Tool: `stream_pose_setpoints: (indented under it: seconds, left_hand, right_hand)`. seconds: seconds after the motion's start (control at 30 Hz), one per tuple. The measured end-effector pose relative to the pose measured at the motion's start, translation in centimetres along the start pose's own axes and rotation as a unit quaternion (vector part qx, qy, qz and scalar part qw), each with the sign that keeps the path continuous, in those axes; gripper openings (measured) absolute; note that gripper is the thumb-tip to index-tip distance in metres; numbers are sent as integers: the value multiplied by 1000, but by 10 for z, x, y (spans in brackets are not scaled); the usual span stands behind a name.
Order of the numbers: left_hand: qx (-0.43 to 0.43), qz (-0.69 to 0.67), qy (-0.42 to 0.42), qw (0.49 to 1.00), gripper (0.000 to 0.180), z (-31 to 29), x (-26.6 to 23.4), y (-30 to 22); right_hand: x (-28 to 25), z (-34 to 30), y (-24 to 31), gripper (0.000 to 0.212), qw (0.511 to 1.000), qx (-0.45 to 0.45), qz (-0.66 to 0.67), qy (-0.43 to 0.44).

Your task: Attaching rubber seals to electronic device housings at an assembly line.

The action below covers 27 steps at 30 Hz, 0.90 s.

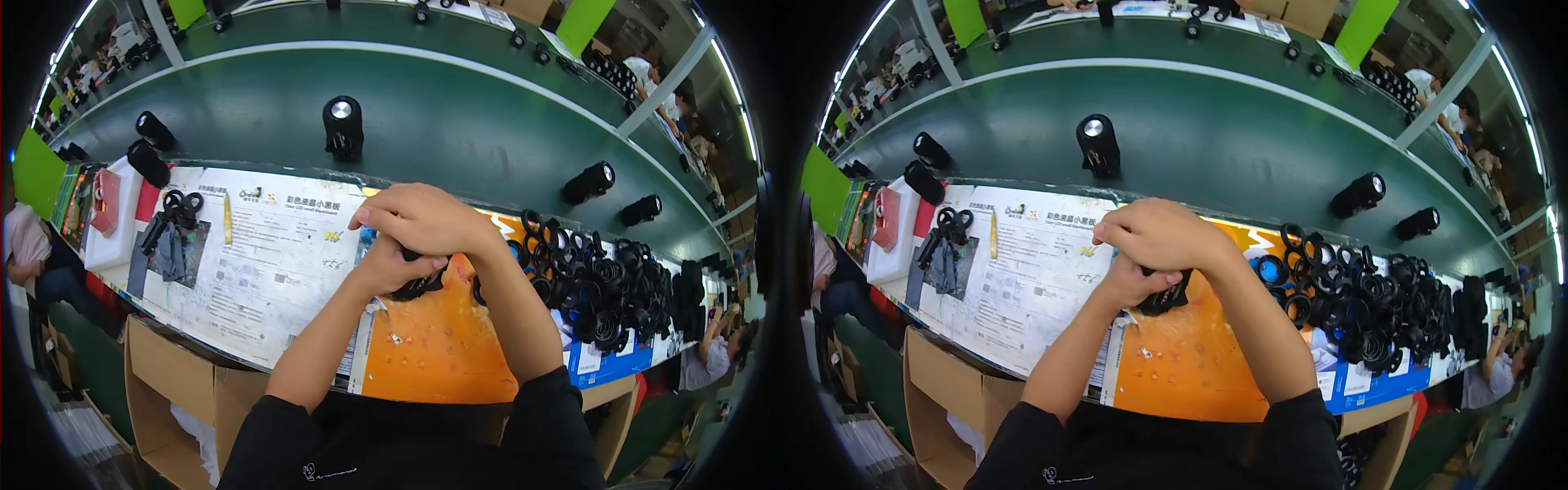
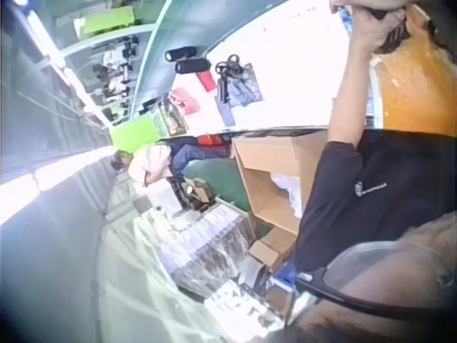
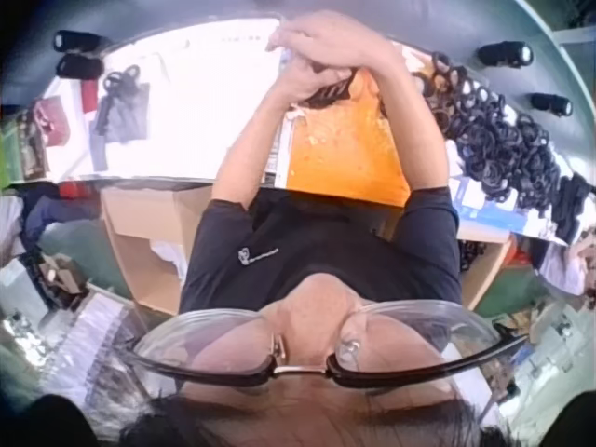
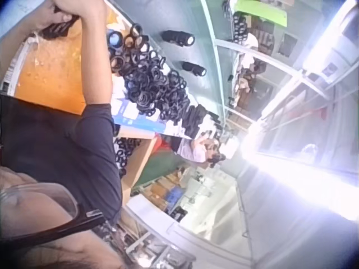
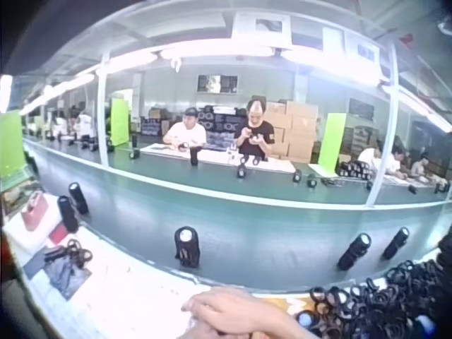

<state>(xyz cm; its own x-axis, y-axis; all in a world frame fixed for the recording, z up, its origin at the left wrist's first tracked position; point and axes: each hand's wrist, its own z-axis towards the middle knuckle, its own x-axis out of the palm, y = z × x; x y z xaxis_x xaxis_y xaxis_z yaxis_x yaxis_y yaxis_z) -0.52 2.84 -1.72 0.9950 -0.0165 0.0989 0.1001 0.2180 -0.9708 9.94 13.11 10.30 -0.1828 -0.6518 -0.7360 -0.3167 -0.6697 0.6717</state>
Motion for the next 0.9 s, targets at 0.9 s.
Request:
stream_pose_setpoints:
  seconds: [0.9]
  left_hand:
    - [-37, -5, 54, 998, 82, 1, 2, -3]
  right_hand:
    - [10, -25, 6, 33, 992, 60, 56, -96]
